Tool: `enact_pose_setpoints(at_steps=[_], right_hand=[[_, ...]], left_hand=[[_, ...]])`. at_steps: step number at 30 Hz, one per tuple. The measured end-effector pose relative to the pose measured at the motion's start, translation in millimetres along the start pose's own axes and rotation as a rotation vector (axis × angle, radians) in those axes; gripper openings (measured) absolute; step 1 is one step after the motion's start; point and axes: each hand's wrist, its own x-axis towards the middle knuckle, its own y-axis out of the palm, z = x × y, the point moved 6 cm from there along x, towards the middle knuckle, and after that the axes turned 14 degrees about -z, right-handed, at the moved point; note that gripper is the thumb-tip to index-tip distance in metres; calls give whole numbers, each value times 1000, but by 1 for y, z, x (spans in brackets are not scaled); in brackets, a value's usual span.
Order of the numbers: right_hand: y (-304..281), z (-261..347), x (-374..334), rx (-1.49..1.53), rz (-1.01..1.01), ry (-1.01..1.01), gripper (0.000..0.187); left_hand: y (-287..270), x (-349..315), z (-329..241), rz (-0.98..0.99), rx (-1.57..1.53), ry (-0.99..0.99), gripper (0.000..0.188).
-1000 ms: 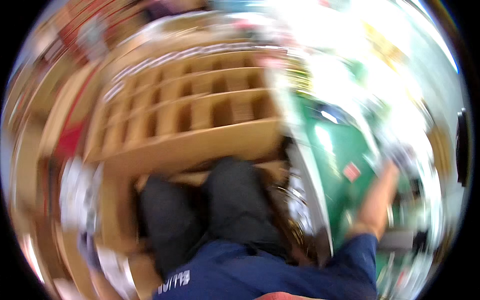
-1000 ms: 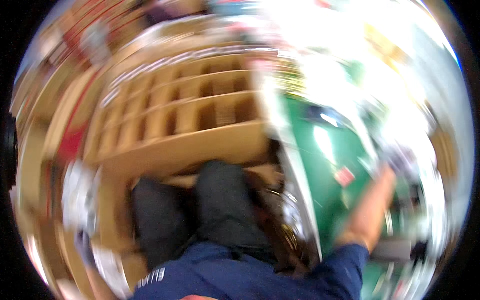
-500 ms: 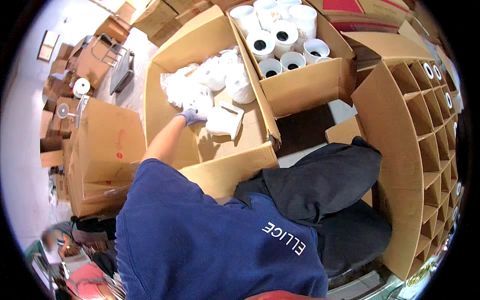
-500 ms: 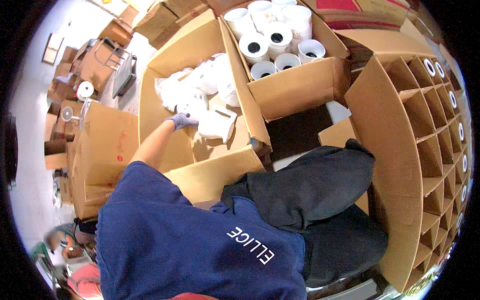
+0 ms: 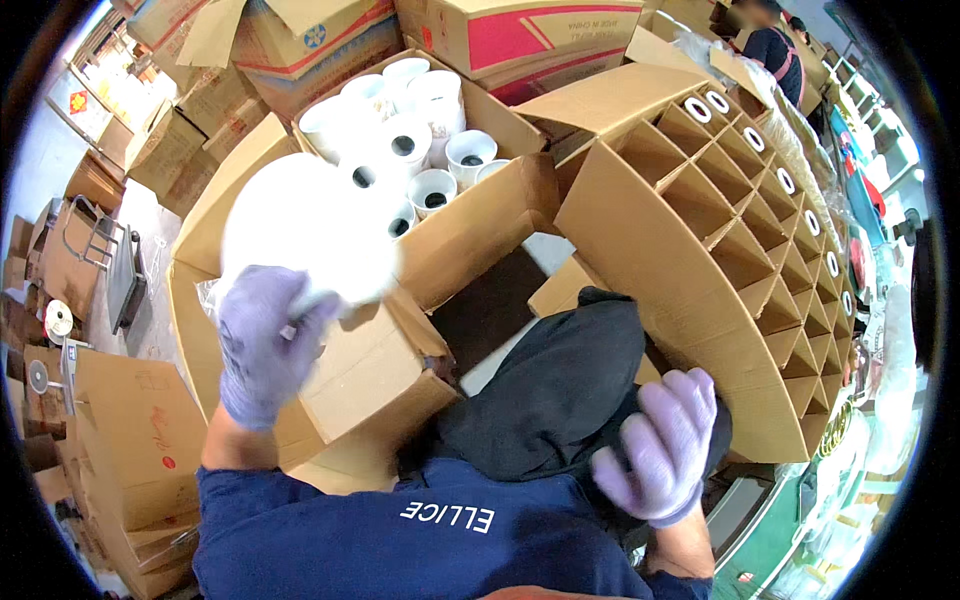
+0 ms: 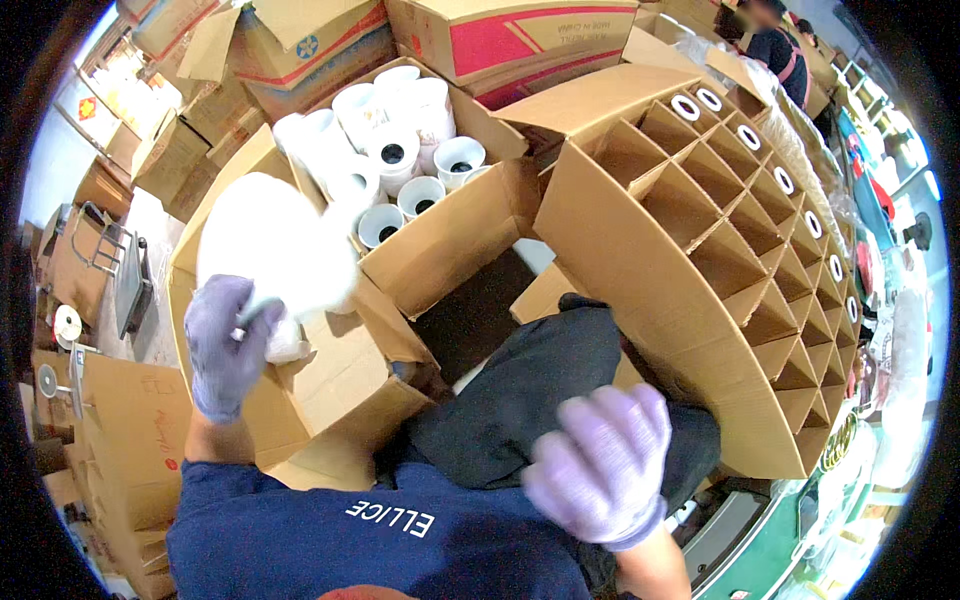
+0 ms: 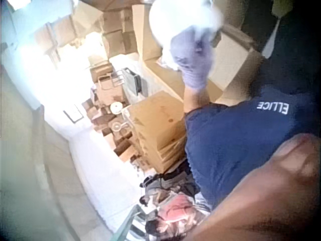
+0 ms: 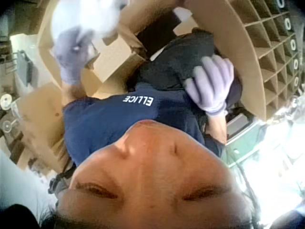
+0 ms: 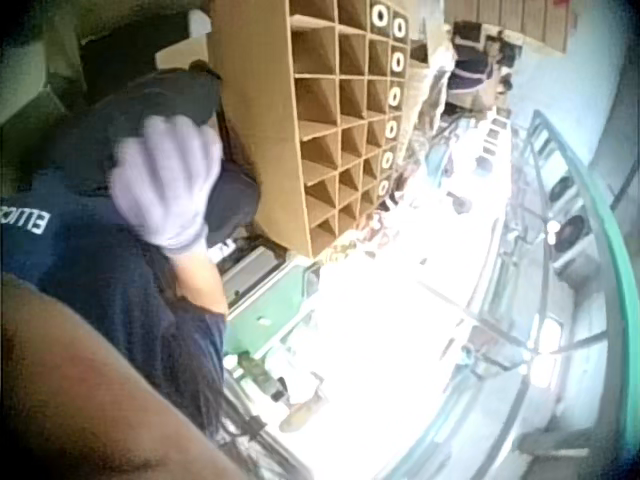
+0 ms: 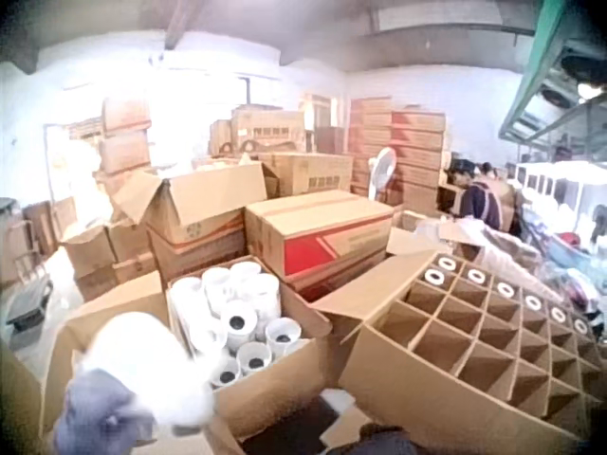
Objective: The person assembles a white ceramic product by inserting a metallic vessel and a lid, then places the assembled item into a plastic bag.
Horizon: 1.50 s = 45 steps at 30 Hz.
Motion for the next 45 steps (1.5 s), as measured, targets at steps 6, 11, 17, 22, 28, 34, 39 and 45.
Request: enact_pose_setpoints(at_steps=[6, 11, 17, 22, 28, 34, 39, 45], right_hand=[[-46, -22, -25, 125, 2, 159, 77], [-39, -93, -220, 427, -360, 821, 28], [-196, -158, -219, -190, -383, 733, 14], [-400, -325, -321, -1185, -204, 1199, 35], [-375, -381, -391, -1139, 50, 1204, 17], [-436, -325, -383, -1302, -668, 996, 13], [-347, -260, -263, -653, -676, 835, 11], [-148, -103, -177, 363, 158, 639, 12]], left_hand=[[101, 3, -236, 307, -840, 483, 20], [162, -19, -315, 642, -1066, 475, 39], [225, -42, -292, 930, -1104, 545, 53], [237, -64, -324, 821, -1364, 314, 27], [253, -61, -317, 816, -1309, 48, 35], [241, -28, -289, 525, -1216, -270, 28], [228, -26, -250, 415, -1053, -251, 50], [249, -4, -297, 420, -1383, 12, 59]])
